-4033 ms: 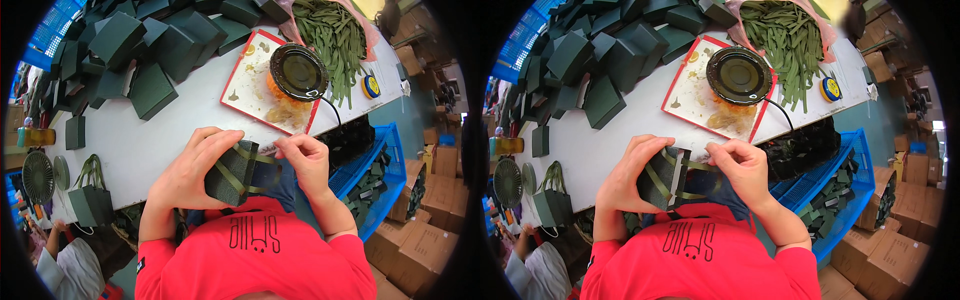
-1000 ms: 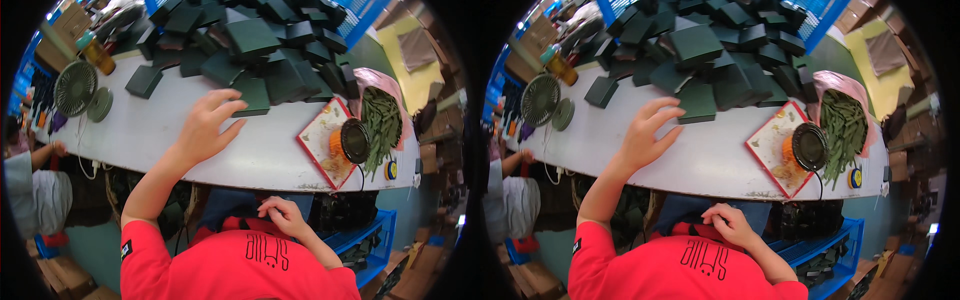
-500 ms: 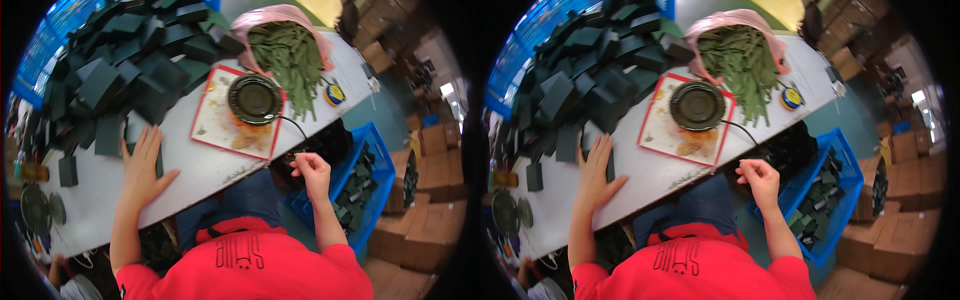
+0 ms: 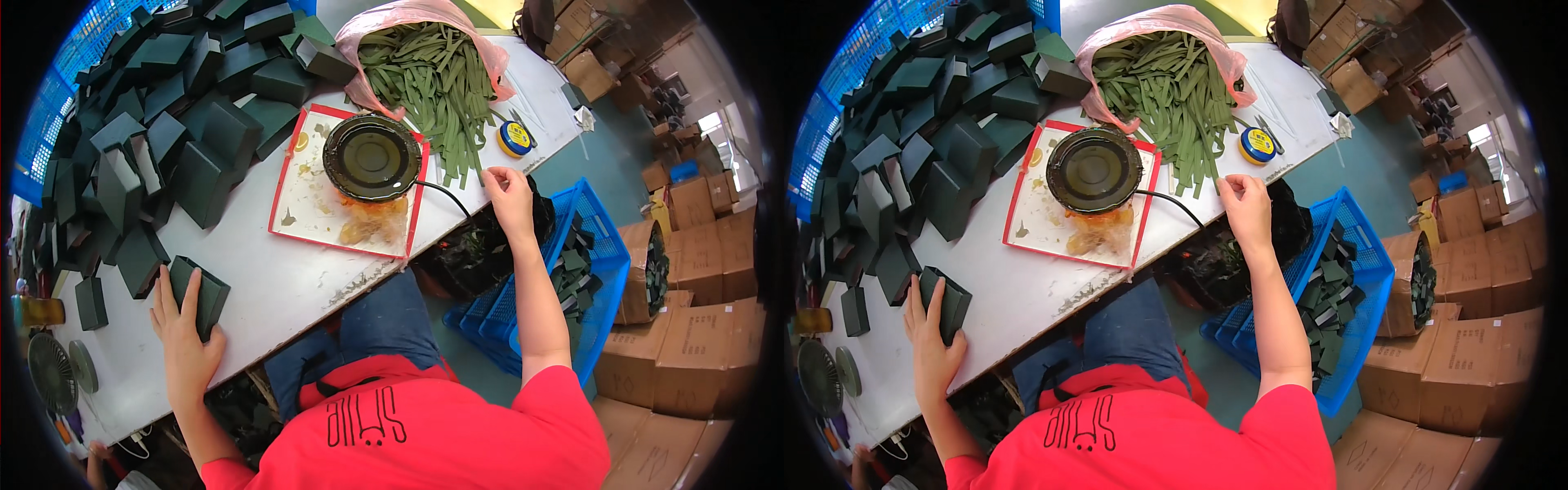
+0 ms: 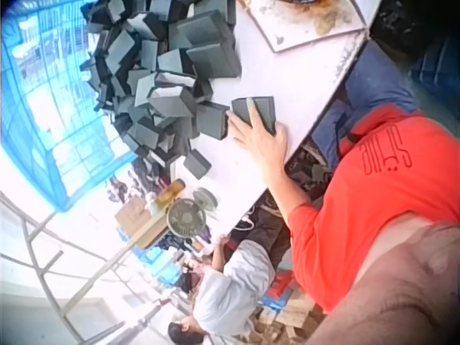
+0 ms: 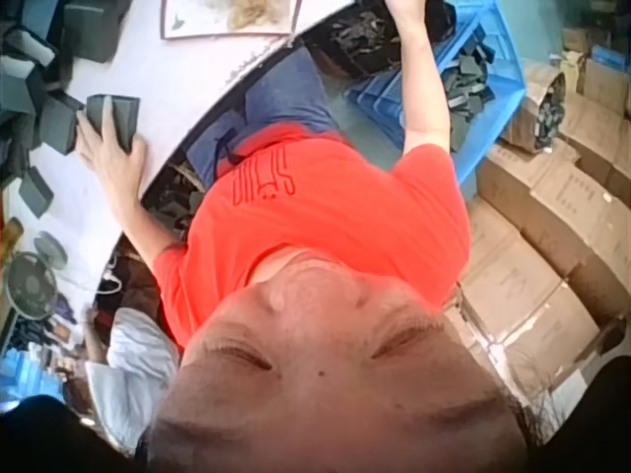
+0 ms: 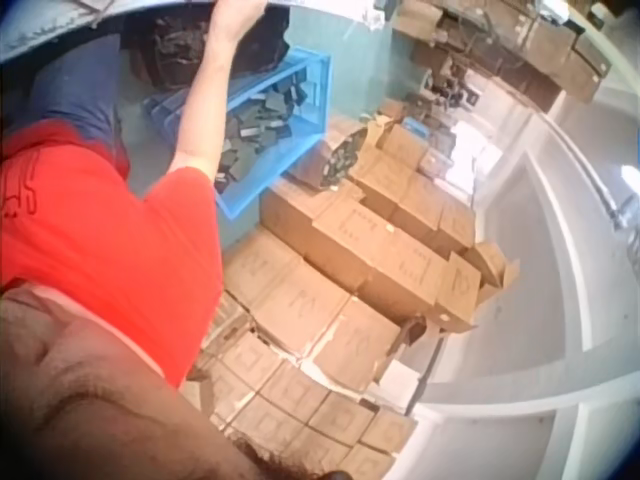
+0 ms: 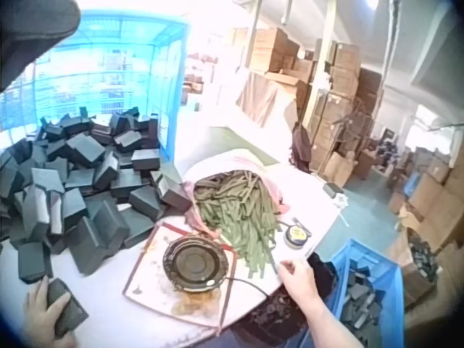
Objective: The person assembles small green gift boxes by attaching green ribbon handles. They pick up a box, thread a ribbon through the handle slots, and secure it, repeating this process for multiple units. Finished boxes are placed into a blue crate.
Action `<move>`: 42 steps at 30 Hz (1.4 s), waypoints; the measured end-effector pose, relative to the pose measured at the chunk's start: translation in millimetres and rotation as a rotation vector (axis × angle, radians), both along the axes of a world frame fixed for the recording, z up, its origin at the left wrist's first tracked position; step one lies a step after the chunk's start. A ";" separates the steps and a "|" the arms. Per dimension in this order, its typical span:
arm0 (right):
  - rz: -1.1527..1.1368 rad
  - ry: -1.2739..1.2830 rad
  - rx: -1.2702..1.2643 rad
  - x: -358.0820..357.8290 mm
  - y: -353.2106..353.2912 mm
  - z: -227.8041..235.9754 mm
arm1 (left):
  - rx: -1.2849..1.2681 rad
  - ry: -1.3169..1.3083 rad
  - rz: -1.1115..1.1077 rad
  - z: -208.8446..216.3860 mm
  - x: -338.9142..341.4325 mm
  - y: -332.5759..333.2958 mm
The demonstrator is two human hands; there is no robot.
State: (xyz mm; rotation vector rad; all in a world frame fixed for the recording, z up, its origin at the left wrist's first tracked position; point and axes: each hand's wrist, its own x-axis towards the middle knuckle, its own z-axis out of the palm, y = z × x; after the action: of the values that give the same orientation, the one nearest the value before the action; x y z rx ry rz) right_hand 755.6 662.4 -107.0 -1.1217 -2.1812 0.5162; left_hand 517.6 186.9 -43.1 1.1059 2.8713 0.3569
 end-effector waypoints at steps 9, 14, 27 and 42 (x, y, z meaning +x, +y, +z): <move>0.052 -0.005 -0.209 -10.7 -0.6 3.6 | 0.162 -0.085 -0.011 -1.3 23.7 29.4; 0.156 0.228 -0.324 -6.1 -1.1 0.5 | 0.167 -0.095 -0.035 -1.3 23.1 41.9; 0.182 0.288 -0.646 -16.0 -21.9 26.6 | 0.218 -0.079 -0.105 -10.7 12.0 41.2; 0.274 0.003 -0.369 -4.5 -38.6 58.6 | 0.240 -0.073 -0.114 -12.4 11.3 40.1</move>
State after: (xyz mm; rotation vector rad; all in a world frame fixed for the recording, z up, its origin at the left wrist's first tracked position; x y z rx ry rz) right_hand 751.1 623.8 -48.4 -1.0014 -2.3093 1.0744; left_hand 528.9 227.0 -55.6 1.2557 2.7402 0.7351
